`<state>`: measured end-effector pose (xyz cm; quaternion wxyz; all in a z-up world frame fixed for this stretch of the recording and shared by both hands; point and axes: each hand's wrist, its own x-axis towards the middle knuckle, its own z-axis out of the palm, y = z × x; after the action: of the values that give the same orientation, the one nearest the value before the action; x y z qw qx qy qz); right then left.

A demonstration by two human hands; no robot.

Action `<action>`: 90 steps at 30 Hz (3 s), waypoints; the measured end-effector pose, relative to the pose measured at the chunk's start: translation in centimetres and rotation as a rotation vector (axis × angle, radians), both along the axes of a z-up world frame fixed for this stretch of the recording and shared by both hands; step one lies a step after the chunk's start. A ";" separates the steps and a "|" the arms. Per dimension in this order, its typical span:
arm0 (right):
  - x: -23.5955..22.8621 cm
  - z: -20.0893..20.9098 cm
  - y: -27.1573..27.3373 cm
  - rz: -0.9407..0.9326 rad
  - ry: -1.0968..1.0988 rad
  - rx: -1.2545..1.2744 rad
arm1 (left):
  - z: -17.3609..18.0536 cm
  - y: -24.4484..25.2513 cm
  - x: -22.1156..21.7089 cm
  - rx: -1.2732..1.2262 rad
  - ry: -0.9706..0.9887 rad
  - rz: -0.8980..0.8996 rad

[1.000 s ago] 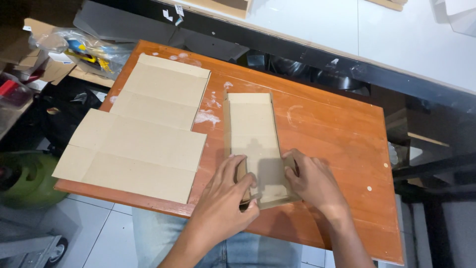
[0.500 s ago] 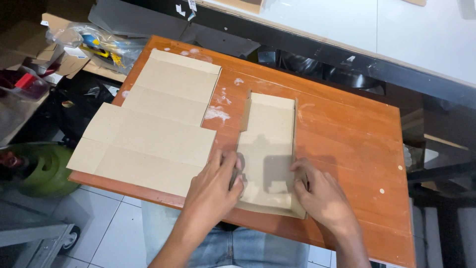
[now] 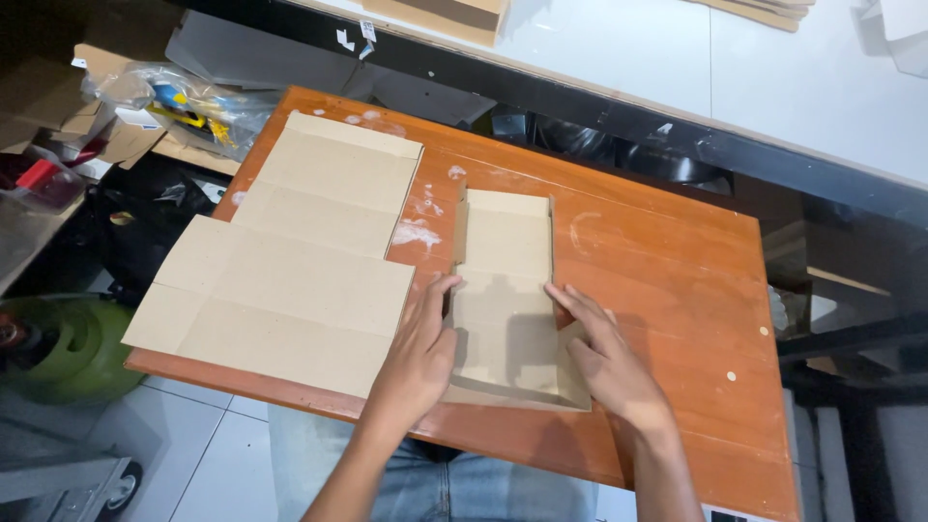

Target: The person folds flat cardboard pieces into small rectangular boxes on a wooden table. They fold the side flaps, tuck the top flap to close the box, and place the finished boxes on a nearby counter. The process is repeated for multiple boxes.

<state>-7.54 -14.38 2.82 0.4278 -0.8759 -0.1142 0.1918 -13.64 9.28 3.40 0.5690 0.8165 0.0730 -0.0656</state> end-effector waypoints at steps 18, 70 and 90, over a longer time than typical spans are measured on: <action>-0.8 0.3 1.1 -0.313 0.100 0.171 | -3.2 -2.2 2.0 -0.371 -0.576 0.169; -3.5 -1.6 -1.0 -0.075 -0.370 0.607 | 5.0 2.4 1.3 0.110 -0.540 -0.076; -7.3 -1.6 -0.9 -0.027 -0.292 0.027 | 5.3 5.9 2.8 0.257 -0.630 -0.391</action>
<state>-14.83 -15.28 1.23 0.4211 -0.8900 -0.1658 0.0550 -10.86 15.14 8.69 0.4333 0.8598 -0.2545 0.0907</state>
